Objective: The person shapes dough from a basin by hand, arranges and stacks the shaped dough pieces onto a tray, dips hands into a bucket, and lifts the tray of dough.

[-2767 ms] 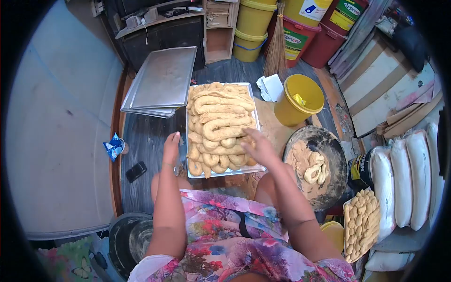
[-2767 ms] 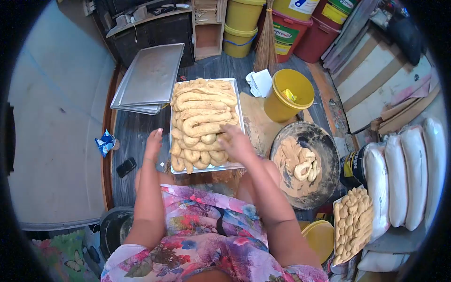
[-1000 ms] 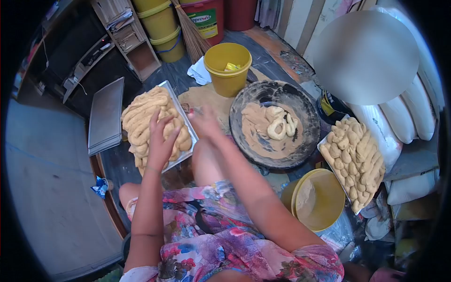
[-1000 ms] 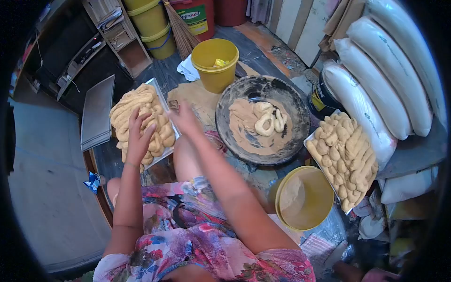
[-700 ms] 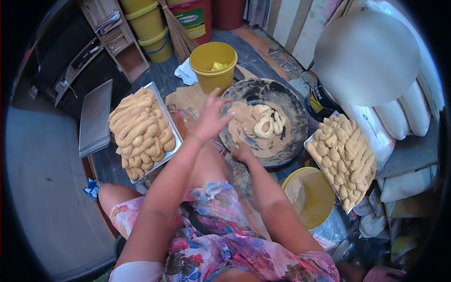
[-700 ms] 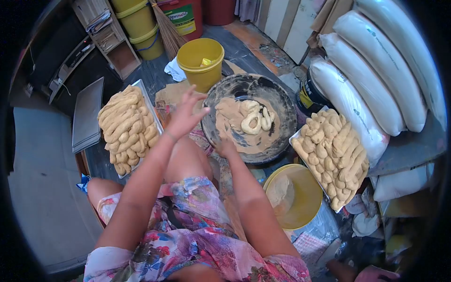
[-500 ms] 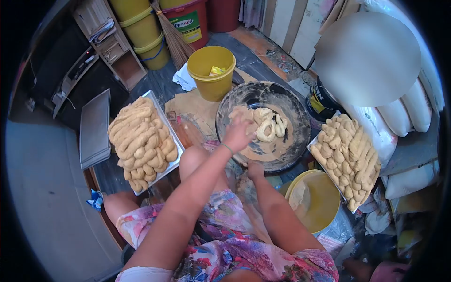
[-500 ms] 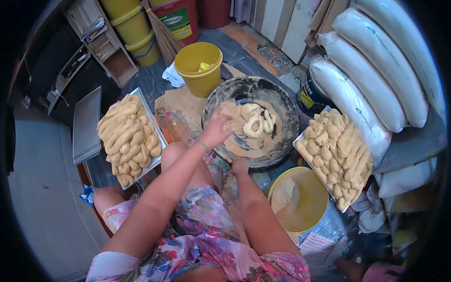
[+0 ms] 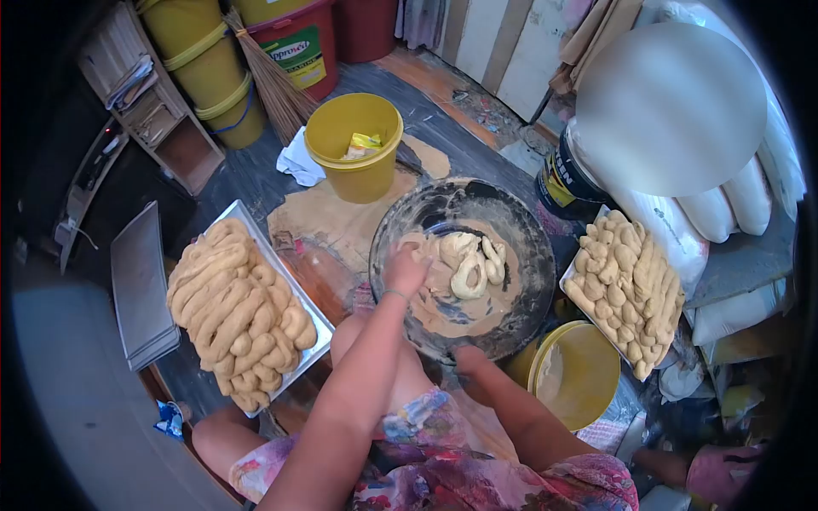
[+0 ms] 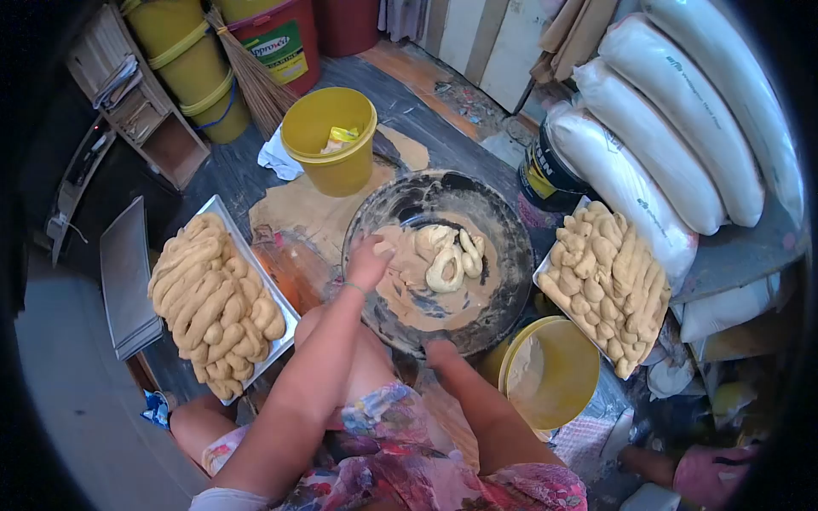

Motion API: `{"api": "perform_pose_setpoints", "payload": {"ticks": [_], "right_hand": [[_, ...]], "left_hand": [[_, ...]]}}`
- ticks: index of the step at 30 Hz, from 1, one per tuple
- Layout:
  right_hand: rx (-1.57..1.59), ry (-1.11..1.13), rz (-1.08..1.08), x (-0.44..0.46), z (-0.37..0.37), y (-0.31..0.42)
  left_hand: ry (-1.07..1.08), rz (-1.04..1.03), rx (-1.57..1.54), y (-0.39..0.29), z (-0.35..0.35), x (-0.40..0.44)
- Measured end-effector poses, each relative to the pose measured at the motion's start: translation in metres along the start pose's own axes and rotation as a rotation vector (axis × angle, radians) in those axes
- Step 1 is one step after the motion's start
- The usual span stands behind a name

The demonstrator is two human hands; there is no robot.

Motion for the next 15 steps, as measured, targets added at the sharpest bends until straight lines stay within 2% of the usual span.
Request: {"api": "perform_pose_setpoints", "payload": {"ticks": [1, 2, 4, 5, 8, 10, 12, 13, 15], "right_hand": [[0.045, 0.057, 0.068, 0.002, -0.004, -0.007], [0.312, 0.205, 0.077, 0.021, -0.008, -0.022], [1.012, 0.158, -0.181, 0.046, -0.019, -0.054], [1.357, 0.116, -0.315, 0.059, -0.027, -0.066], [1.548, 0.103, -0.872, 0.104, -0.081, -0.102], [1.852, -0.002, -0.727, 0.151, -0.122, -0.094], [2.247, 0.127, -0.512, 0.212, -0.118, -0.049], [2.454, 0.146, -0.152, 0.226, -0.060, -0.002], [2.544, 0.292, 0.090, 0.250, 0.017, 0.066]], "left_hand": [[-0.008, 0.066, -0.080, 0.012, 0.000, 0.008], [-0.083, 0.046, -0.075, 0.020, 0.001, 0.015], [-0.238, 0.006, -0.075, 0.003, 0.021, 0.020], [-0.252, 0.025, -0.109, 0.001, 0.024, 0.022], [-0.297, 0.014, -0.174, -0.006, 0.029, 0.022], [-0.343, -0.076, -0.184, -0.014, 0.030, 0.020], [-0.318, -0.086, -0.134, -0.025, 0.030, 0.020], [-0.305, -0.084, -0.107, -0.030, 0.030, 0.019], [-0.259, -0.047, -0.071, -0.037, 0.031, 0.022]]}}
Point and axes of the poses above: each hand's wrist, its own x-axis towards the middle knuckle, its own z-axis out of the back of the hand, y = z × x, the point moved 5 cm from there along x, towards the middle knuckle
